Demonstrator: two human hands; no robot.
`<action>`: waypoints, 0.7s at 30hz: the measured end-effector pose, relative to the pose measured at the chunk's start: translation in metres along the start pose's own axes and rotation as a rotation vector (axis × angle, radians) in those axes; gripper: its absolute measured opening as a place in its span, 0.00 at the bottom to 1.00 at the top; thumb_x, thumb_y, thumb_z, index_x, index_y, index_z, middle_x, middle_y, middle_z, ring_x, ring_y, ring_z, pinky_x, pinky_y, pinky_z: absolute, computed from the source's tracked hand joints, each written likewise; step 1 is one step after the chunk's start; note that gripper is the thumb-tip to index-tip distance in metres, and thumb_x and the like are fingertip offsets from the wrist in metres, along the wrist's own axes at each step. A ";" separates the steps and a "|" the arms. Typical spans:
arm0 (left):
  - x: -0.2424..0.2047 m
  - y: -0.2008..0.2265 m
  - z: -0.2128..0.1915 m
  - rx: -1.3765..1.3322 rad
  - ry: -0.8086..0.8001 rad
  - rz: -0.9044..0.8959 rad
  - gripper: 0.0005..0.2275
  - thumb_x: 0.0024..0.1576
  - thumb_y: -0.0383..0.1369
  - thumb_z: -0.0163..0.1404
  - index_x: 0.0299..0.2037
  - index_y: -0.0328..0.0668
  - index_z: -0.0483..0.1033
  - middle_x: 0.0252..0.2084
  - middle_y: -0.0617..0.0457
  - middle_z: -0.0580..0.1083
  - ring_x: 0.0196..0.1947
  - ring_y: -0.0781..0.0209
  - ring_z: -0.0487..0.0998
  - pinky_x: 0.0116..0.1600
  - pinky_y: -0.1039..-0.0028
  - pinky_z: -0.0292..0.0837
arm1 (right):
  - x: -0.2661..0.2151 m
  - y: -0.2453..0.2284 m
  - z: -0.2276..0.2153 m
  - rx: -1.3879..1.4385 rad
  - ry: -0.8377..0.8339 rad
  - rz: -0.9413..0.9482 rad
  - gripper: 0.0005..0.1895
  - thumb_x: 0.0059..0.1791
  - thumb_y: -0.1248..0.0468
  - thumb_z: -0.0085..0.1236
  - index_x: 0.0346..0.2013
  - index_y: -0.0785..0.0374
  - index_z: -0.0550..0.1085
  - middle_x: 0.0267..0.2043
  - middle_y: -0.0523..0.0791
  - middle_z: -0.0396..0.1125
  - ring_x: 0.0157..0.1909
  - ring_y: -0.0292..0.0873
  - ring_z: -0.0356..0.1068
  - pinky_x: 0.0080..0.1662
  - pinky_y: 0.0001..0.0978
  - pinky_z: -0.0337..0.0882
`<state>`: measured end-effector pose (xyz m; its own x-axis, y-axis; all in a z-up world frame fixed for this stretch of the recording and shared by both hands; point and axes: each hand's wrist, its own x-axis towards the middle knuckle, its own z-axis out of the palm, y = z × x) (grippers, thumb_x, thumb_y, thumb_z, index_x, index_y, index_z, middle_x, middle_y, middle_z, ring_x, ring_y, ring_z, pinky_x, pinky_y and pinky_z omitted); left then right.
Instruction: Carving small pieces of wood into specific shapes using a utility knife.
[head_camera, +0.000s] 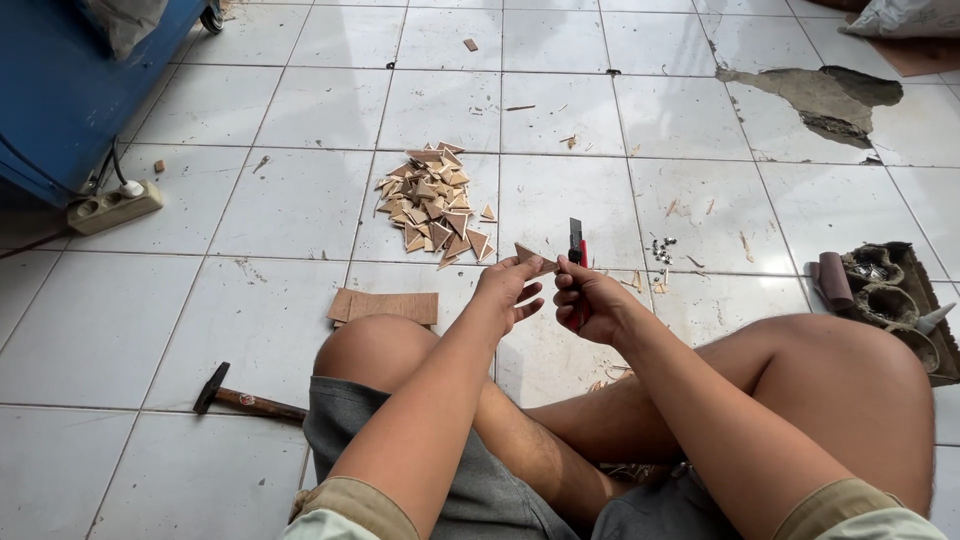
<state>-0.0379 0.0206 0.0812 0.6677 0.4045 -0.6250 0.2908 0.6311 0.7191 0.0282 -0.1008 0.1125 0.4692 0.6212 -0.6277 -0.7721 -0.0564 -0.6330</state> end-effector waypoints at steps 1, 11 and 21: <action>0.000 0.001 0.000 0.001 0.002 -0.003 0.11 0.49 0.34 0.52 0.40 0.47 0.69 0.35 0.56 0.68 0.33 0.63 0.71 0.34 0.72 0.76 | 0.004 -0.001 -0.002 0.002 0.000 0.003 0.11 0.46 0.54 0.50 0.27 0.54 0.62 0.19 0.30 0.52 0.19 0.25 0.48 0.24 0.13 0.53; 0.035 -0.022 0.002 -0.080 -0.028 -0.085 0.04 0.53 0.34 0.46 0.34 0.47 0.66 0.33 0.53 0.71 0.31 0.58 0.76 0.33 0.72 0.76 | 0.007 0.007 -0.043 -0.194 0.110 0.043 0.13 0.46 0.52 0.51 0.29 0.57 0.64 0.21 0.34 0.52 0.20 0.26 0.48 0.24 0.16 0.55; 0.076 -0.047 0.008 0.008 -0.065 -0.058 0.07 0.48 0.31 0.51 0.35 0.46 0.67 0.30 0.51 0.70 0.30 0.59 0.75 0.32 0.73 0.77 | 0.020 0.011 -0.046 -0.316 0.148 -0.123 0.16 0.42 0.59 0.58 0.39 0.64 0.68 0.33 0.44 0.63 0.21 0.30 0.50 0.26 0.22 0.62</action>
<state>0.0046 0.0164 0.0028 0.6926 0.3229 -0.6450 0.3357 0.6472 0.6844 0.0485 -0.1254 0.0721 0.6251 0.5194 -0.5826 -0.5465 -0.2418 -0.8018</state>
